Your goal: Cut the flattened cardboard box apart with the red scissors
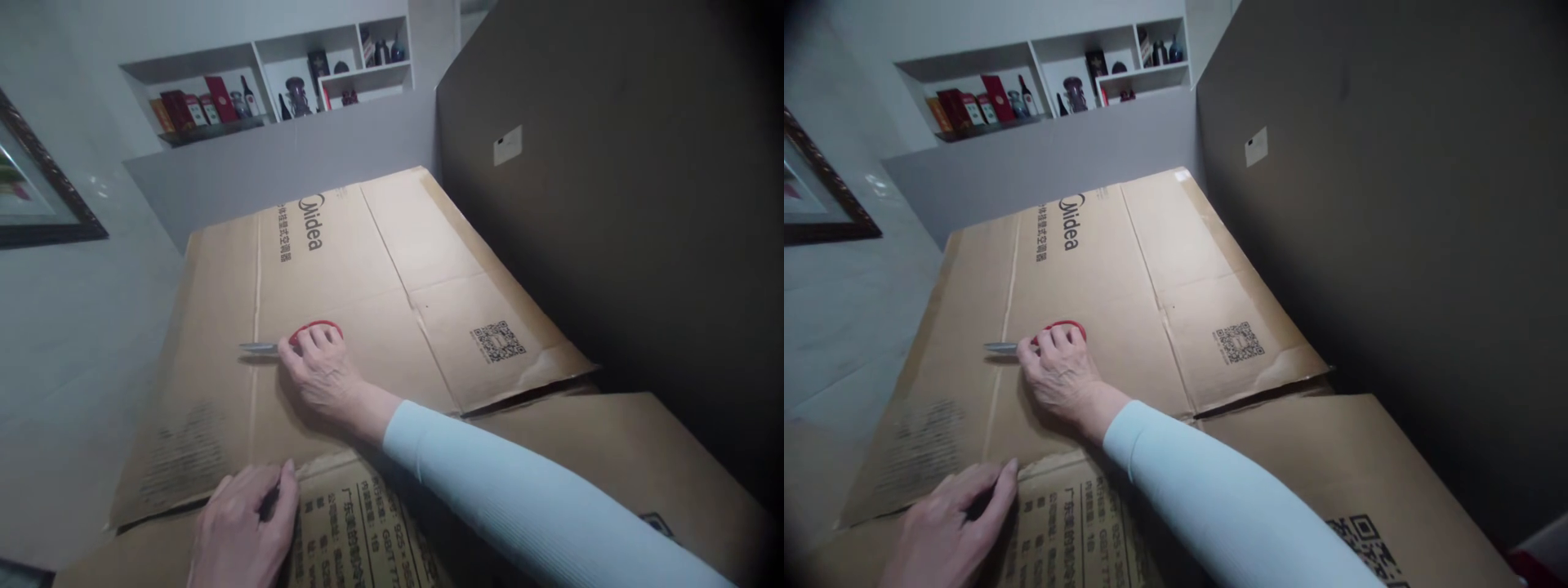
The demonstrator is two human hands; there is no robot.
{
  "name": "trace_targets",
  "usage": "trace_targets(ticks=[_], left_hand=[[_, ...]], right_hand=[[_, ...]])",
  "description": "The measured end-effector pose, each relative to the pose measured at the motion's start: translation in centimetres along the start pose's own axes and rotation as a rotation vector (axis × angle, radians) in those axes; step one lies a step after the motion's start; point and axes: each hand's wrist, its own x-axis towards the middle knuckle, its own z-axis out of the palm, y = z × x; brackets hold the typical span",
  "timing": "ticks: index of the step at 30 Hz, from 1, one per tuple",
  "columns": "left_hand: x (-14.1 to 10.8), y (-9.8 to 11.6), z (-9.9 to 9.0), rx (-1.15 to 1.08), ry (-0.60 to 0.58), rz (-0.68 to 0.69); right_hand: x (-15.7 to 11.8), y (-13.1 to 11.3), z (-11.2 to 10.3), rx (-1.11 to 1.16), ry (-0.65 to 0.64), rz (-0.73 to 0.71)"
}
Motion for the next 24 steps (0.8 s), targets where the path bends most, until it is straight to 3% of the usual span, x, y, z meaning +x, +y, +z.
trace_targets(ticks=[4,6,12,18,24], left_hand=[[0.7,1.4,0.1,-0.129,-0.111,-0.124],[0.9,2.3,-0.1,-0.195,-0.184,-0.139],[1.1,4.4,-0.8,-0.217,-0.256,-0.144],[1.5,6.6,-0.6,-0.218,-0.266,-0.157],[2.7,8.8,0.8,-0.095,-0.196,-0.282]], right_hand=[[0.0,0.2,0.0,0.000,0.011,-0.069],[-0.2,0.4,-0.1,0.007,0.010,-0.109],[-1.6,1.3,-1.2,0.058,-0.006,-0.163],[-2.1,1.6,-1.4,0.079,0.010,-0.148],[-1.9,1.6,-0.7,0.069,0.031,-0.156]])
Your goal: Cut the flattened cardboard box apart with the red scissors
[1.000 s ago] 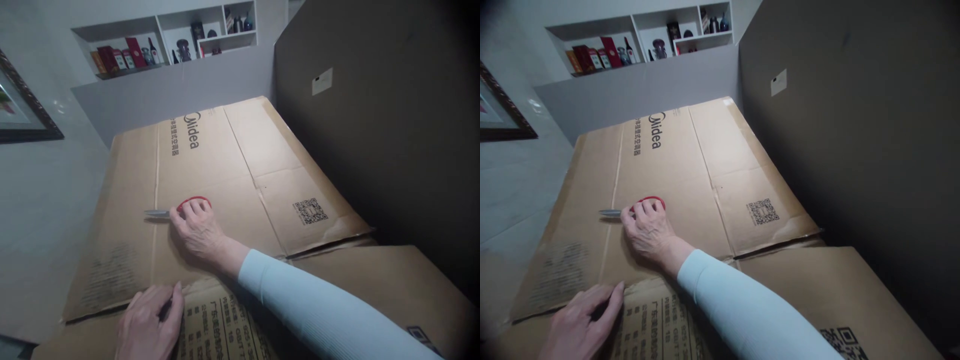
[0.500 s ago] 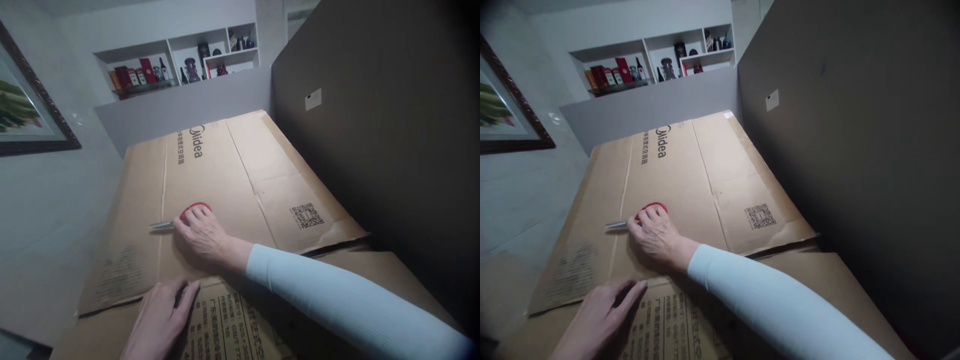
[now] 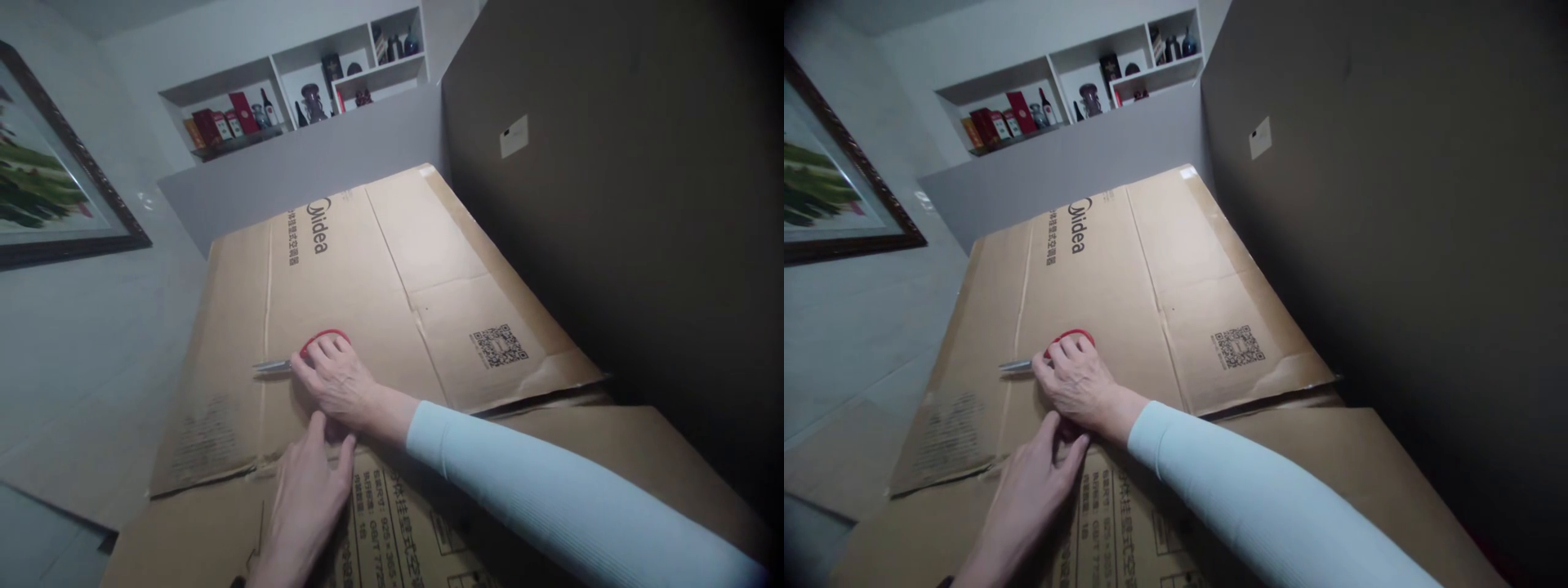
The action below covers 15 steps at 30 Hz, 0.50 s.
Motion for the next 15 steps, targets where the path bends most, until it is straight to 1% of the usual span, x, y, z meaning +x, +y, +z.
trace_targets(ticks=[6,11,15], left_hand=[[0.06,0.14,0.69,0.026,-0.033,0.008],[-0.22,0.20,0.46,-0.036,-0.041,-0.014],[-0.43,-0.25,0.51,-0.087,-0.033,-0.004]], right_hand=[[0.38,0.23,0.09,0.006,-0.016,0.033],[0.49,0.38,-0.19,0.047,-0.039,0.052],[0.64,0.24,-0.25,0.110,-0.058,0.078]])
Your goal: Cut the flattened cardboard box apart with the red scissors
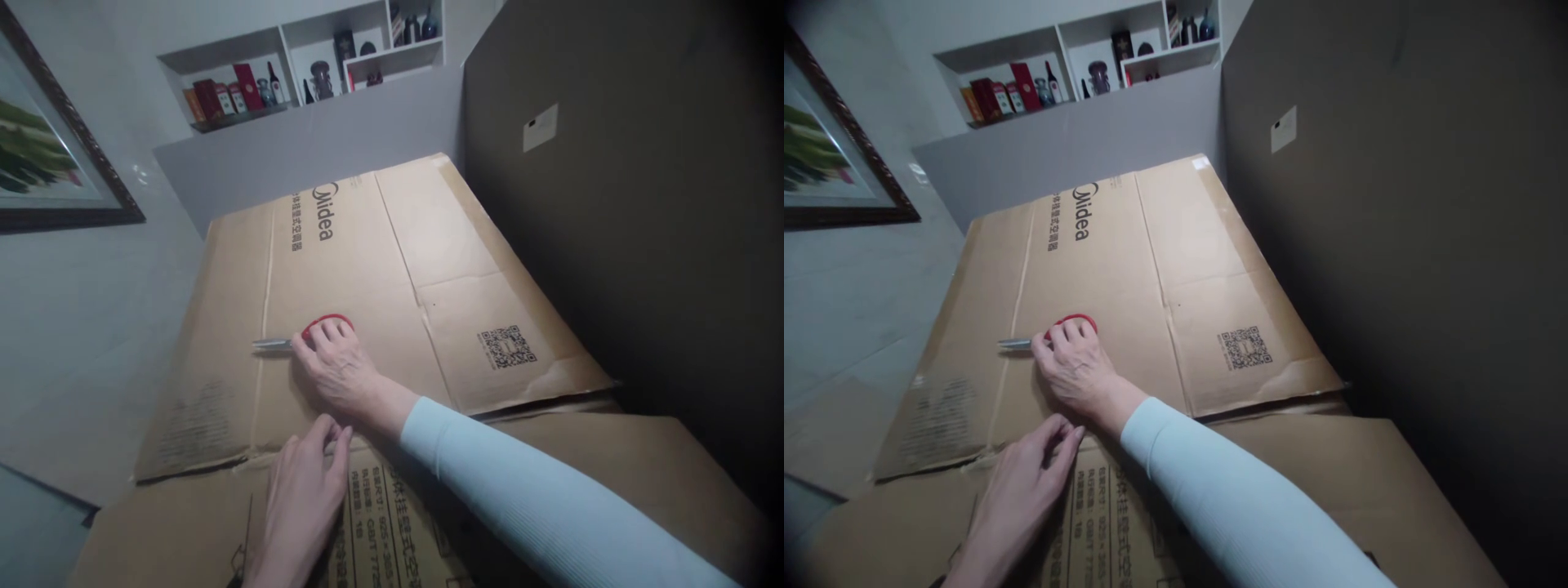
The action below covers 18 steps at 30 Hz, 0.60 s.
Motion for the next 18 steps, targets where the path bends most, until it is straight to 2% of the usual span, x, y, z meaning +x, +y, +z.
trace_targets(ticks=[4,7,9,11,12,13,16,18], left_hand=[[0.0,-0.8,0.7,-0.041,0.022,0.011],[0.1,-1.6,1.4,-0.065,0.064,0.064],[0.3,-2.1,1.9,-0.057,0.078,0.107],[0.5,-2.8,2.3,-0.047,0.090,0.140],[0.6,-3.2,2.4,-0.049,0.096,0.162],[0.7,-3.6,2.6,-0.054,0.111,0.186],[1.0,-4.7,2.9,-0.071,0.169,0.248],[1.0,-5.0,3.1,-0.092,0.198,0.280]], right_hand=[[0.4,0.3,-0.2,0.133,-0.033,0.069],[0.0,1.7,-2.2,0.302,-0.076,0.129],[-0.7,3.3,-5.0,0.409,-0.111,0.188],[-1.5,5.2,-8.7,0.524,-0.179,0.240],[-2.0,6.2,-10.7,0.727,-0.270,0.329],[-2.4,7.1,-12.7,0.823,-0.314,0.411],[-3.4,8.9,-17.9,0.767,-0.506,0.451],[-3.9,9.2,-20.3,0.734,-0.677,0.439]])
